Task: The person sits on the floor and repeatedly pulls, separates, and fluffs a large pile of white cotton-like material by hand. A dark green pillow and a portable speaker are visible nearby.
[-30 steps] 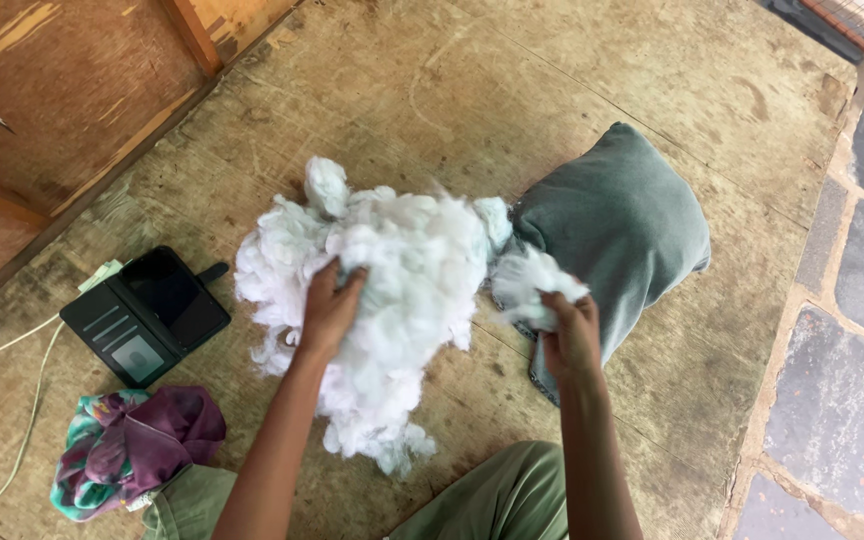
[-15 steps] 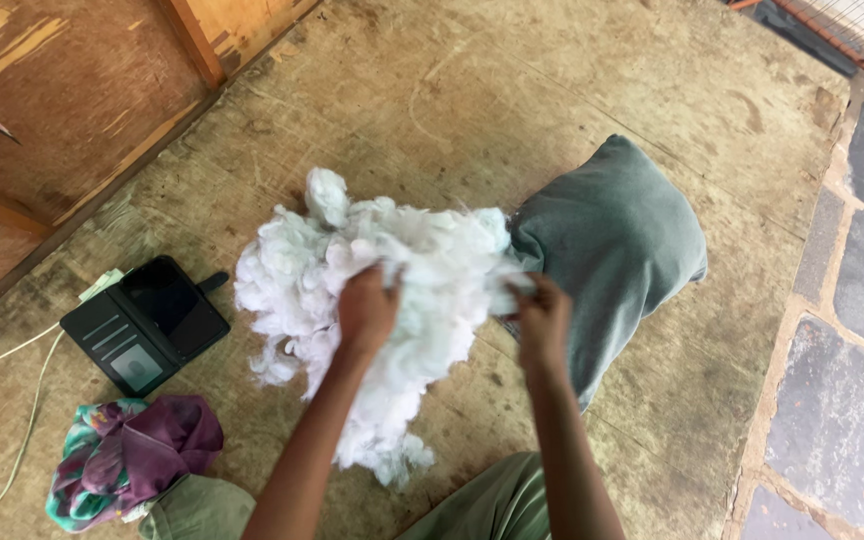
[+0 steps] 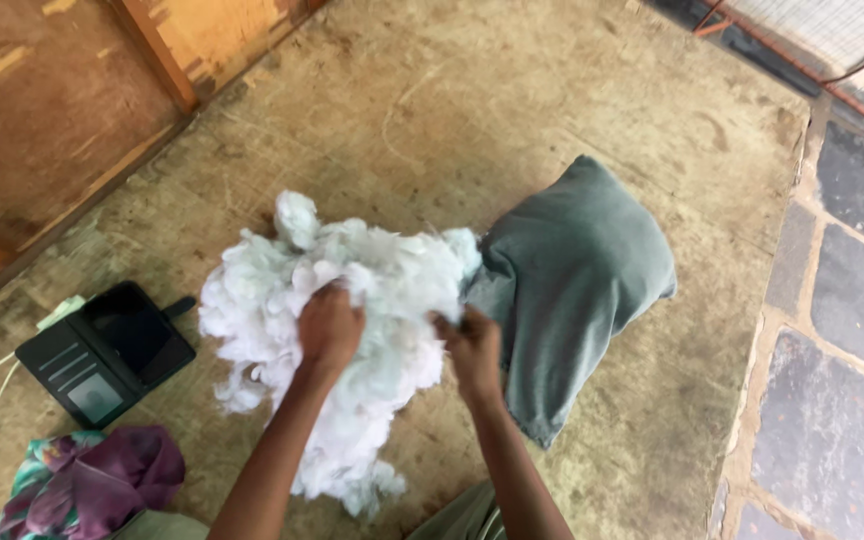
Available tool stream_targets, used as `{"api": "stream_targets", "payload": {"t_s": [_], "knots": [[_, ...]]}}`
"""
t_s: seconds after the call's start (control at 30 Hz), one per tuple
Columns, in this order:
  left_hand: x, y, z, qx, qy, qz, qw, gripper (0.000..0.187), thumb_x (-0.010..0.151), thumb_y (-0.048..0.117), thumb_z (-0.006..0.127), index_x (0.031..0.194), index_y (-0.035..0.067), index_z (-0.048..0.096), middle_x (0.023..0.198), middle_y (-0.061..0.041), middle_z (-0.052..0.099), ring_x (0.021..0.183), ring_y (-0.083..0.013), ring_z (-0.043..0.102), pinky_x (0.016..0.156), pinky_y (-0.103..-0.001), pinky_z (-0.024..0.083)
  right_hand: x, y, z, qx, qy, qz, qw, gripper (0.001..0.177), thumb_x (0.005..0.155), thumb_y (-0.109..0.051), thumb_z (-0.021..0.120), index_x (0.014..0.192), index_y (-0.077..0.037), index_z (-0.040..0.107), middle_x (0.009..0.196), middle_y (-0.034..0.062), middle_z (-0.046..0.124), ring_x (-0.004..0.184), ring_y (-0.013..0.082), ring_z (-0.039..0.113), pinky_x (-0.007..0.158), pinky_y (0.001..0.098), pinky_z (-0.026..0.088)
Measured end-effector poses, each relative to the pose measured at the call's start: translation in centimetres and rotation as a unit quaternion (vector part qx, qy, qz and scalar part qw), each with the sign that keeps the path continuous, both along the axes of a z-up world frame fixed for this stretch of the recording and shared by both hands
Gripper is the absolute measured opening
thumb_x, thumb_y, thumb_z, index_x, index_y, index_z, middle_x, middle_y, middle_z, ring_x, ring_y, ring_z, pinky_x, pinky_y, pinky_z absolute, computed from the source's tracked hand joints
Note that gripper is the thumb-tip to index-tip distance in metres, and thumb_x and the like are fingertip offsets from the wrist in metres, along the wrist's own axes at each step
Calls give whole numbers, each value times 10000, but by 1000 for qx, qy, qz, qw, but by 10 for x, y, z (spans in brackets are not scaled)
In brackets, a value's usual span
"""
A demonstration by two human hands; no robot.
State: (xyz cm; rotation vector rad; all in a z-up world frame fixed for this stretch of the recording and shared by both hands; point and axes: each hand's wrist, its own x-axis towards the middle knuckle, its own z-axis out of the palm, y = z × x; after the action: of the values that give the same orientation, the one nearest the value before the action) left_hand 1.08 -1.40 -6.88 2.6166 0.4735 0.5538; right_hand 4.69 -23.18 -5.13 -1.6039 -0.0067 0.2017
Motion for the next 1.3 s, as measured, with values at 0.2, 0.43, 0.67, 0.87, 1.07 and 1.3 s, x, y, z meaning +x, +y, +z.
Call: {"api": "stream_targets", "payload": {"t_s": [0.2,0.43,0.67,0.87,1.07,1.3], "knots": [[-5,-32,58,-136,25,6,990,654,838,359,774,1316,-29,552,1219,-253,577,1084,-452,593,876,-525,514,18,9,-10,-96,-127,91,983,350,821,-51,820,1121,-1,647,920,65,629,678,141,574,595,313,483],[-37,-89,55,203,-46,-144,967,413,889,253,701,1265,104,618,1533,-216,420,1450,-446,319,1166,-699,235,3,-36,-4,-213,-196,180,940,466,824,21,692,1285,-37,672,1164,146,669,791,211,725,707,360,577],[-23,-103,12,270,151,-88,947,518,896,258,660,1393,134,583,1613,-207,332,1509,-424,216,1165,-695,184,-60,-141,-39,-287,-164,163,929,426,881,-50,670,1304,-92,649,1311,119,660,923,221,738,803,350,607],[-16,-85,11,272,226,-125,927,479,920,368,666,1311,98,610,1611,-209,331,1524,-420,199,1157,-685,215,-111,-226,-123,-405,-96,84,905,500,858,-346,729,1317,-161,657,1468,155,574,1310,344,553,1102,480,468],[5,-65,-14,300,159,-146,929,504,874,409,699,1293,134,644,1588,-198,365,1504,-414,236,1124,-704,249,-140,-345,-175,-587,103,146,789,1108,746,-706,772,1587,-238,223,1664,237,115,1530,511,81,1126,618,409],[26,-71,-12,279,220,-109,928,379,953,301,631,1305,161,649,1628,-169,366,1556,-393,215,1171,-724,189,-152,-357,-180,-555,83,170,810,1338,574,-555,929,1607,-273,127,1698,219,-5,1545,553,-43,1029,655,519]]}}
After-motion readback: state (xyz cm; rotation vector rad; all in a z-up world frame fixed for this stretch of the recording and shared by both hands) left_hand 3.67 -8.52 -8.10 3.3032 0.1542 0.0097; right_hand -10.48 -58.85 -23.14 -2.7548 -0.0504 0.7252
